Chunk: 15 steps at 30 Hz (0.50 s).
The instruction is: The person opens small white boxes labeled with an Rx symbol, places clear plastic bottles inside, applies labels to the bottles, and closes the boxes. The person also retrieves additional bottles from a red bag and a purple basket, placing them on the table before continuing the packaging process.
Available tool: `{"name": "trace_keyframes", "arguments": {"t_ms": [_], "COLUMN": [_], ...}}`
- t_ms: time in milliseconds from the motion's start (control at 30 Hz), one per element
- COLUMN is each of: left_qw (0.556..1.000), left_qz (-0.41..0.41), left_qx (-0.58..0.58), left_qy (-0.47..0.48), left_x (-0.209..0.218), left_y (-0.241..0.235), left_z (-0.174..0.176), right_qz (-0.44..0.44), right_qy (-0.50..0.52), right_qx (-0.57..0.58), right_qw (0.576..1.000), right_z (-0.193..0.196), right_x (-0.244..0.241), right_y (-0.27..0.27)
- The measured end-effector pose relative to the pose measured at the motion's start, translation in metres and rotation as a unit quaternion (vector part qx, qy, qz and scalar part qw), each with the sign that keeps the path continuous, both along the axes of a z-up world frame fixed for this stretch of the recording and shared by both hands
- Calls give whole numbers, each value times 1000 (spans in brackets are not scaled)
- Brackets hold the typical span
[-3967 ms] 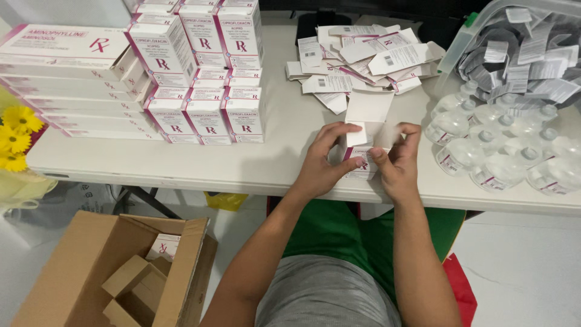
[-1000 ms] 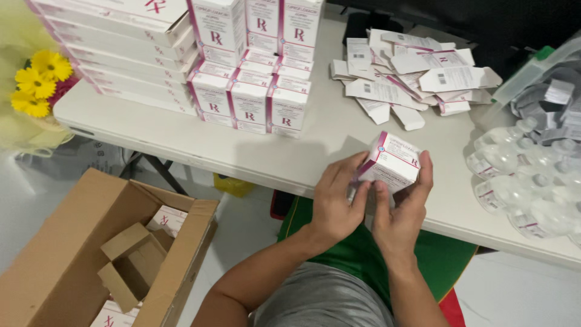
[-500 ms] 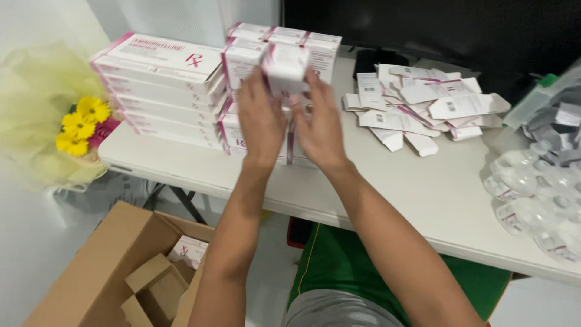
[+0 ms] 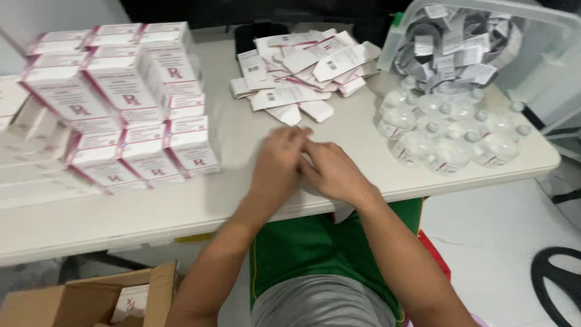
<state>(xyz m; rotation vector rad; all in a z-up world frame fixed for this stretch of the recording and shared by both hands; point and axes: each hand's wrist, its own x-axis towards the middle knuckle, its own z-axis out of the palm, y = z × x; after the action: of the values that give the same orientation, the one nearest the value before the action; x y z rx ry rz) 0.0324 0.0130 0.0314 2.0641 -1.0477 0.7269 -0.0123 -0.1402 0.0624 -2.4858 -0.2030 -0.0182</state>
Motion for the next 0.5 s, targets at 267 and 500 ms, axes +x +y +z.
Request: {"name": "trace_keyframes", "arguments": {"t_ms": [267,500], "left_qw": [987,934], "left_qz": [-25,-28], "left_qx": [131,357], "left_qy": [84,-5], "left_x": [-20,77], "left_y": [-67,-99], "left_z": [-39,0], "right_qz": [12,-99], "right_qy": [-204,-97], "right_qx": [20,133], "right_qw": [979,981], "right_z": [-66,-54], "right_x": [-12,-12], "right_y": [-61,-61]}}
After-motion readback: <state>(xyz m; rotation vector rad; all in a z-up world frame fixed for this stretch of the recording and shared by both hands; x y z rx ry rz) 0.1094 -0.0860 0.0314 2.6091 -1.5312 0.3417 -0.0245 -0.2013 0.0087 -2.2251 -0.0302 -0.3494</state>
